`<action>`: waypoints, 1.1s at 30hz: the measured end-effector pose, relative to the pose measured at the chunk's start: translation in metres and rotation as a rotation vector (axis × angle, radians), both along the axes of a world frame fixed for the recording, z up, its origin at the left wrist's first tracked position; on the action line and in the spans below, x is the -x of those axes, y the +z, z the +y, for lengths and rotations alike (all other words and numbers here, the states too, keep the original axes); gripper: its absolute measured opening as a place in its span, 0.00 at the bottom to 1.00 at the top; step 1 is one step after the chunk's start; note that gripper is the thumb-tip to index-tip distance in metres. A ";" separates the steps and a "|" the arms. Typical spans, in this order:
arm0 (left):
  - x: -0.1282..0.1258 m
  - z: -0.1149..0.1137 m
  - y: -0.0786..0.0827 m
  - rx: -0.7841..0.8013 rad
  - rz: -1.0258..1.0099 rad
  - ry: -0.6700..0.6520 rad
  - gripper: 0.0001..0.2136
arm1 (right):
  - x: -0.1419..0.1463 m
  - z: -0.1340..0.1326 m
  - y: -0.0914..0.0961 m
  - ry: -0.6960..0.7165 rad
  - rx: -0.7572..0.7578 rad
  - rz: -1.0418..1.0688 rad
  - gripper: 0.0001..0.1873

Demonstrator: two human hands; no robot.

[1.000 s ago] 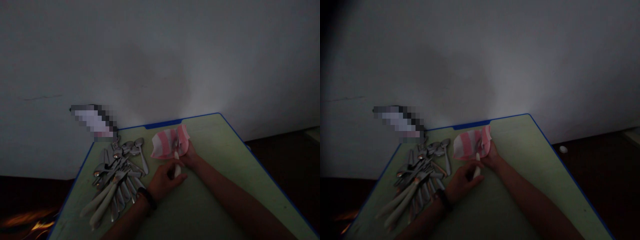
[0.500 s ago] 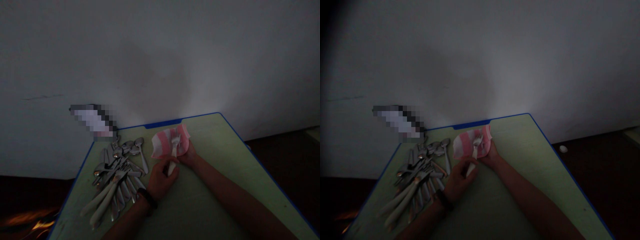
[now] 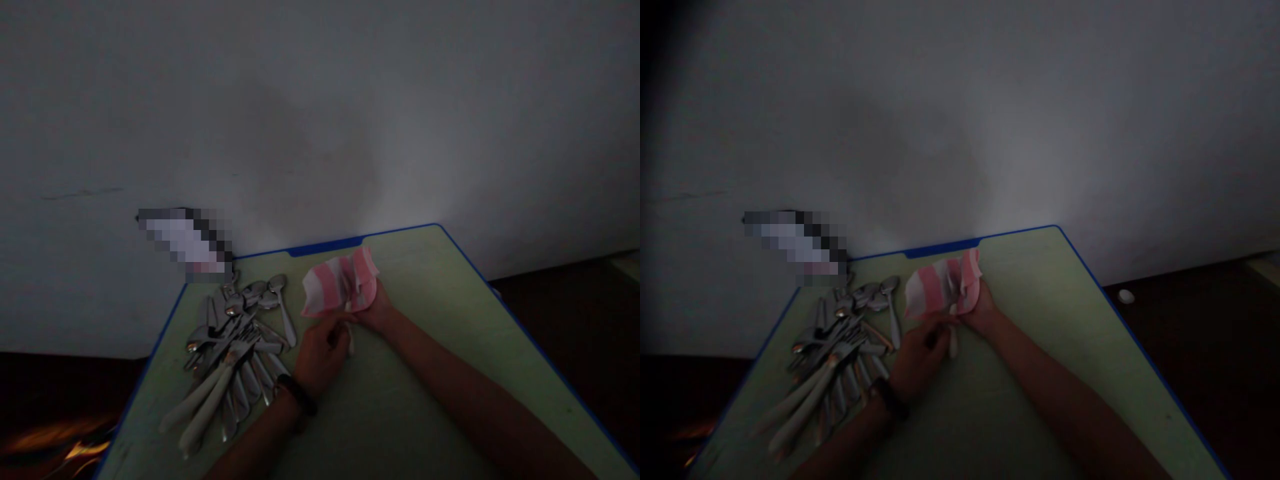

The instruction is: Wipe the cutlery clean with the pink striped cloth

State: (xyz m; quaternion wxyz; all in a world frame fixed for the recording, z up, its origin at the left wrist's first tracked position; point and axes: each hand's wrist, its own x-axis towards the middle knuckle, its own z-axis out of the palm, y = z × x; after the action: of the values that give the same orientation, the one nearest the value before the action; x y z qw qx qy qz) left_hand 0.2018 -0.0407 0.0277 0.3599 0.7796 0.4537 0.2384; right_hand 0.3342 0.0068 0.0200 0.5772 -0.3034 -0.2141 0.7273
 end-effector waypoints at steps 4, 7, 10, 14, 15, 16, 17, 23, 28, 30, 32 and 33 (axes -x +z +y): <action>0.001 0.001 -0.004 -0.010 0.029 -0.006 0.11 | -0.001 0.002 -0.003 -0.044 0.092 0.235 0.08; 0.000 0.001 -0.004 -0.030 0.083 -0.029 0.10 | -0.001 0.002 -0.006 -0.081 0.122 0.304 0.07; -0.001 -0.002 -0.001 -0.086 0.182 -0.033 0.11 | 0.000 0.001 -0.007 -0.049 0.108 0.298 0.06; -0.003 -0.009 0.005 -0.221 0.393 -0.079 0.15 | 0.000 0.000 -0.004 0.046 0.120 0.260 0.09; -0.004 -0.010 0.006 -0.245 0.433 -0.091 0.16 | 0.001 0.000 -0.004 0.056 0.132 0.249 0.10; -0.004 -0.011 0.007 -0.255 0.455 -0.097 0.17 | 0.001 0.000 -0.003 0.056 0.144 0.239 0.11; -0.005 -0.011 0.007 -0.258 0.468 -0.099 0.18 | 0.001 0.000 -0.003 0.053 0.153 0.229 0.12; -0.003 -0.009 0.004 -0.228 0.472 -0.090 0.18 | 0.001 -0.002 0.001 0.000 0.185 0.191 0.12; -0.002 -0.008 0.004 -0.220 0.441 -0.097 0.18 | -0.001 -0.004 0.004 -0.004 0.233 0.193 0.11; -0.002 -0.008 0.004 -0.214 0.432 -0.086 0.18 | -0.002 -0.004 0.003 0.025 0.217 0.201 0.12; -0.002 -0.008 0.004 -0.210 0.422 -0.091 0.19 | -0.002 -0.003 0.001 0.044 0.199 0.219 0.12; -0.002 -0.008 0.004 -0.213 0.419 -0.096 0.19 | -0.002 -0.002 0.000 0.048 0.198 0.233 0.12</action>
State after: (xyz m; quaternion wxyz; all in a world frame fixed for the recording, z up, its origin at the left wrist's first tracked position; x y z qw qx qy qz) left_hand 0.2042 -0.0490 0.0321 0.1845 0.8664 0.4530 0.1008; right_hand 0.3359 0.0045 0.0197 0.5479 -0.2671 -0.0802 0.7887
